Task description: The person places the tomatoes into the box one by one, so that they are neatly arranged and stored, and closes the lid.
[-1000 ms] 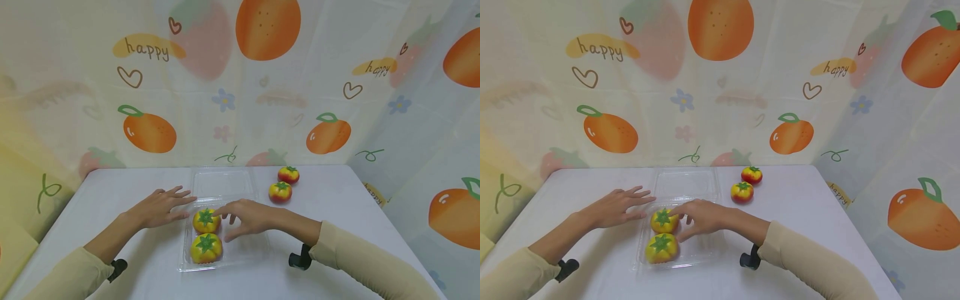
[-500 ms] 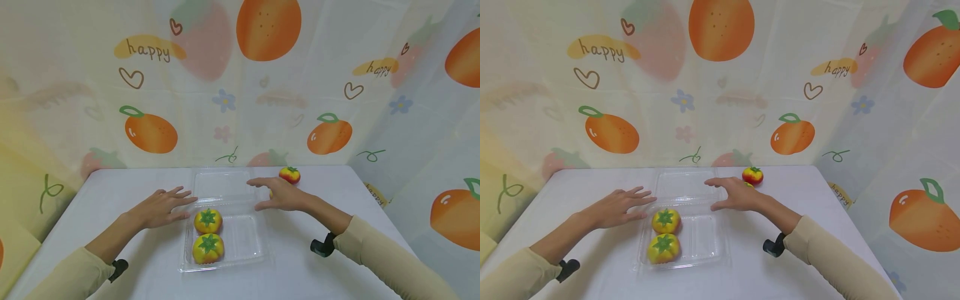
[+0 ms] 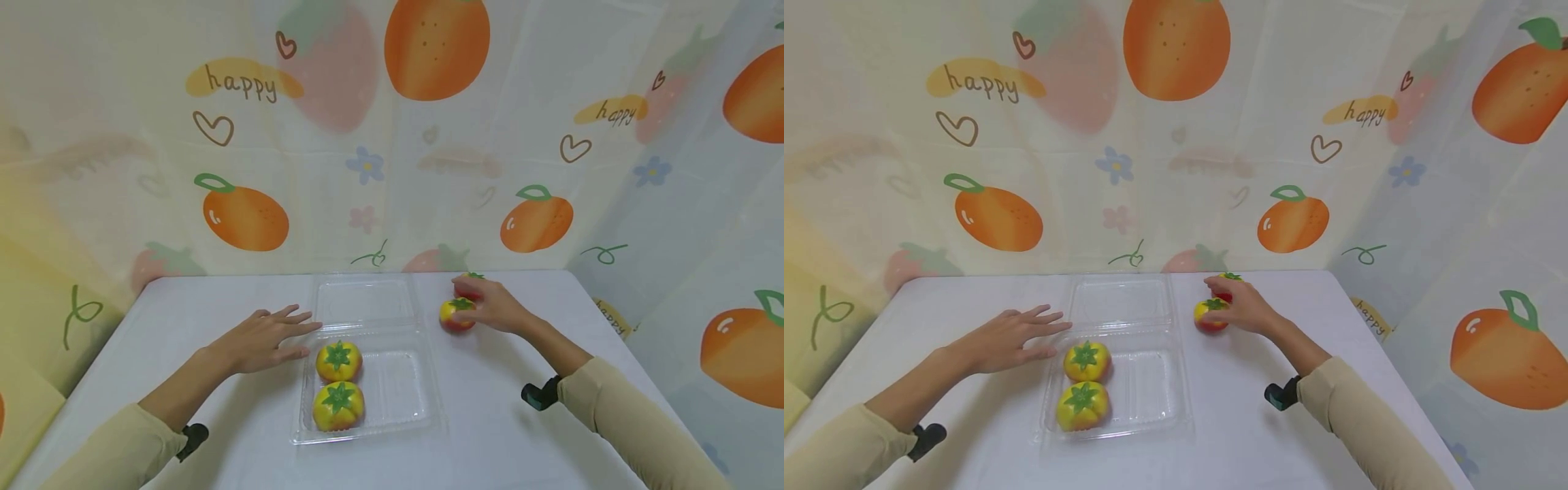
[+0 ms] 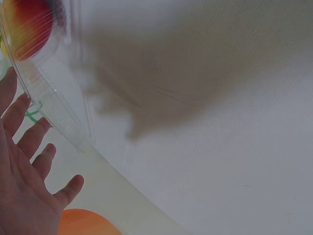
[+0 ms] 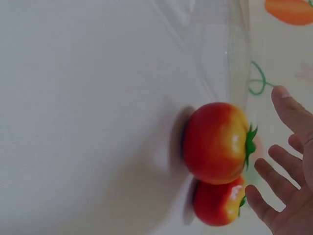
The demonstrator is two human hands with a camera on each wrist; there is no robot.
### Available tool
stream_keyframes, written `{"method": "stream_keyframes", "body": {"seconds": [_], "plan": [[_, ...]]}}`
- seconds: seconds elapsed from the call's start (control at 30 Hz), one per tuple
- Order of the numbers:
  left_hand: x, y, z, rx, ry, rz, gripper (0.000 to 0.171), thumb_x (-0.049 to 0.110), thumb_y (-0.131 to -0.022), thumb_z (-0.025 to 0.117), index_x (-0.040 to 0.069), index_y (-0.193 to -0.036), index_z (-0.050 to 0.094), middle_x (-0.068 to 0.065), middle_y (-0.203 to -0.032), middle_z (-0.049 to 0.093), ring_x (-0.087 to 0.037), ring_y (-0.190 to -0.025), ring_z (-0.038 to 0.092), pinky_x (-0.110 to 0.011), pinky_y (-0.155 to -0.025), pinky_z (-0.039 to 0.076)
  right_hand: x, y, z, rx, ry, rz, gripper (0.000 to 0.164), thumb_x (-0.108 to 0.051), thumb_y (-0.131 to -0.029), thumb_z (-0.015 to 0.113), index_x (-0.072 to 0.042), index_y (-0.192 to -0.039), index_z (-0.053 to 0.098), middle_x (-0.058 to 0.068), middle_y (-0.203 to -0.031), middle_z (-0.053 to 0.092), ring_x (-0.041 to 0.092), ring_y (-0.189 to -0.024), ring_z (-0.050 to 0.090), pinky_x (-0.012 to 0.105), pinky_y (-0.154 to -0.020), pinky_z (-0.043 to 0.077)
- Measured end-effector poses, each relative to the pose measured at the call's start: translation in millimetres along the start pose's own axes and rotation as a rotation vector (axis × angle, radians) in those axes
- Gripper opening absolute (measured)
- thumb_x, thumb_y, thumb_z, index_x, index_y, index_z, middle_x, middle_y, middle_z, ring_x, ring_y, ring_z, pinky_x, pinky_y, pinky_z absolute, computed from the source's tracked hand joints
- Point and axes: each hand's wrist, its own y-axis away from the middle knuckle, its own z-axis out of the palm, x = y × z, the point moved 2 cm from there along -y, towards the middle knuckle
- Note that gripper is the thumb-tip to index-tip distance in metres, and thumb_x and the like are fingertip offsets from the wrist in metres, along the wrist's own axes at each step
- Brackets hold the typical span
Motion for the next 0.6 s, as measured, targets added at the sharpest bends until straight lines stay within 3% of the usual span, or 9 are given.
{"method": "stream_keyframes", "body": {"seconds": [0.13,0.33,0.6], "plan": [[-0.7,-0.2,0.8,0.003,-0.004,0.003,0.051,0.045,-0.098,0.057,0.018,-0.141,0.058,-0.014,-0.145,0.054,-0.045,-0.139,0.039,-0.070,-0.101,0.036,13,3,1,0.019,-0.040,0.000,0.063,-0.016,-0.082,0.083,0.004,-0.135,0.056,0.022,-0.126,0.064,0.039,-0.119,0.058,0.054,-0.102,0.046],[-0.8,-0.3,1.3,0.003,-0.013,-0.001,0.051,0.045,-0.098,0.057,0.018,-0.141,0.058,-0.013,-0.144,0.054,-0.045,-0.139,0.039,-0.070,-0.101,0.037,28,7,4,0.038,-0.017,0.037,0.063,-0.019,-0.082,0.083,0.003,-0.135,0.057,0.019,-0.126,0.065,0.038,-0.111,0.059,0.053,-0.091,0.052],[-0.8,0.0,1.9,0.000,-0.005,-0.013,0.052,0.047,-0.098,0.056,0.020,-0.142,0.058,-0.013,-0.145,0.053,-0.044,-0.140,0.038,-0.070,-0.102,0.036,39,11,13,0.013,-0.033,0.116,0.066,-0.022,-0.084,0.081,0.004,-0.139,0.053,0.022,-0.132,0.059,0.038,-0.113,0.060,0.050,-0.095,0.053]]}}
